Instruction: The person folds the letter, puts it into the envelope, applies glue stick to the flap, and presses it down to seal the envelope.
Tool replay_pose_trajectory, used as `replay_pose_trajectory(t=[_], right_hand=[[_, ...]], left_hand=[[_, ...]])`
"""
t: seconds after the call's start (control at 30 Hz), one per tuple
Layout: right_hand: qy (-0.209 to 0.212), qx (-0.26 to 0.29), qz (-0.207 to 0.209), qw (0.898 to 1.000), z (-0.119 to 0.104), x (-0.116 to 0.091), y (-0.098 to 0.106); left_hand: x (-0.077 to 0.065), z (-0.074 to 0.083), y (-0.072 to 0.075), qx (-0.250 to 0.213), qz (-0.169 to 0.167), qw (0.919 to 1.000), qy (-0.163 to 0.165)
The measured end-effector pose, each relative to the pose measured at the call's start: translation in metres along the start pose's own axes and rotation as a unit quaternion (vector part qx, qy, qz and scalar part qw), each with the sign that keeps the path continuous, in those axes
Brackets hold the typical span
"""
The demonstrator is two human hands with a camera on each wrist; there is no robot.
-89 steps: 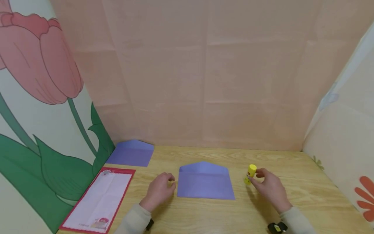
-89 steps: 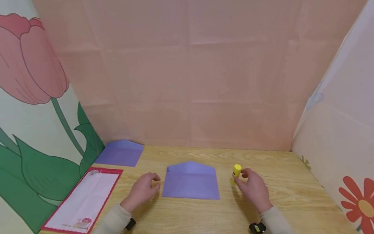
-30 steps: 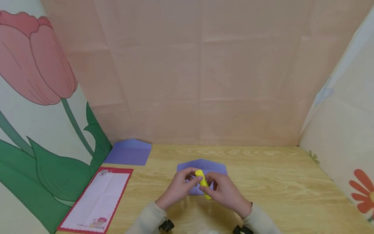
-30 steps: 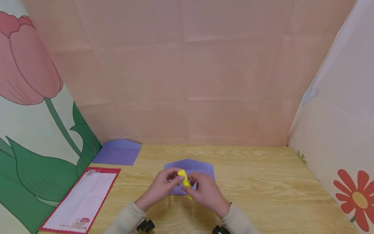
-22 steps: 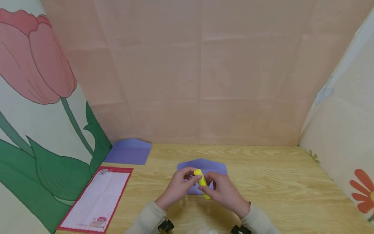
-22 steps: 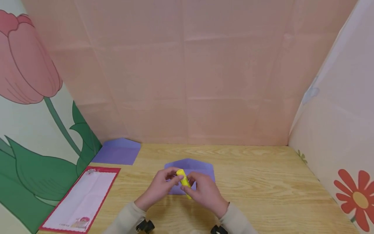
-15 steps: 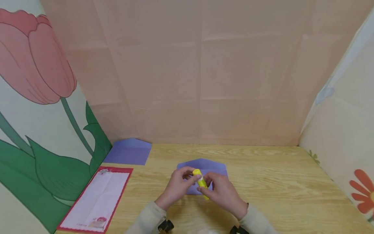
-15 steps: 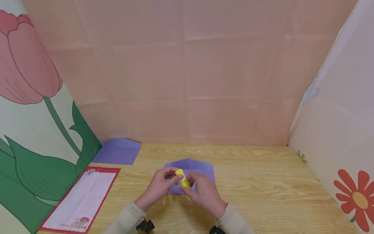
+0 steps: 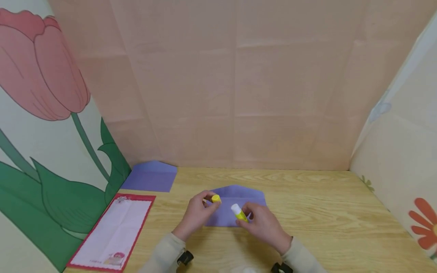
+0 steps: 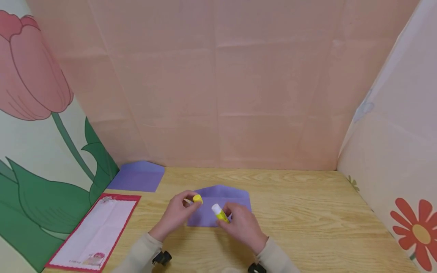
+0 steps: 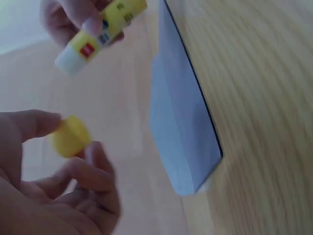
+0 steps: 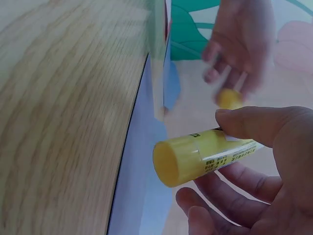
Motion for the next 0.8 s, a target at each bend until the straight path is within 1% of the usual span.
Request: replay_pose_trajectory(t=[0.03, 0.1, 0.17, 0.23, 0.27, 0.33, 0.43, 0.57, 0.63, 0.67, 0.73, 0.8], right_hand=[[-0.004, 0.001, 0.000, 1.000, 0.002, 0.000, 0.000], [-0.009, 0.008, -0.001, 1.000, 0.006, 0.001, 0.001], [-0.012, 0.018, 0.000, 1.000, 0.010, 0.001, 0.002], [-0.015, 0.025, 0.004, 1.000, 0.013, 0.001, 0.003], [-0.016, 0.029, 0.008, 0.999, 0.014, 0.001, 0.004], [-0.021, 0.039, 0.017, 0.999, 0.018, 0.001, 0.006], [-0.039, 0.050, 0.039, 0.997, 0.024, 0.002, 0.011], [-0.067, 0.058, 0.073, 0.993, 0.033, 0.003, 0.018], [-0.074, 0.064, 0.092, 0.991, 0.035, 0.003, 0.024], [-0.082, 0.069, 0.097, 0.989, 0.037, 0.003, 0.025], [-0.095, 0.072, 0.107, 0.987, 0.041, 0.003, 0.028], [-0.110, 0.078, 0.112, 0.984, 0.044, 0.004, 0.030]], left_hand=[[0.000, -0.005, 0.002, 0.029, 0.000, 0.9996, 0.007], [0.000, -0.014, 0.007, 0.096, 0.001, 0.9951, 0.022], [0.000, -0.023, 0.012, 0.164, 0.000, 0.9858, 0.037], [0.001, -0.033, 0.017, 0.229, 0.003, 0.9717, 0.057], [0.001, -0.037, 0.020, 0.251, 0.003, 0.9657, 0.065], [0.002, -0.044, 0.023, 0.280, -0.001, 0.9570, 0.076], [0.003, -0.050, 0.023, 0.303, -0.010, 0.9494, 0.082], [0.002, -0.054, 0.021, 0.305, -0.025, 0.9483, 0.082], [0.002, -0.055, 0.020, 0.299, -0.028, 0.9505, 0.081], [0.001, -0.053, 0.019, 0.291, -0.025, 0.9531, 0.078], [-0.001, -0.046, 0.017, 0.279, -0.013, 0.9582, 0.061], [-0.006, -0.032, 0.012, 0.271, -0.001, 0.9623, 0.024]])
Point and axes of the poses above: each hand's wrist, its own x-axis towards the middle knuckle, its own y-axis out of the back of the hand, z = x × y, the point moved 10 cm from there along x, towards the middle knuckle, and after that the axes turned 10 degrees about x, right-handed, at the moved point
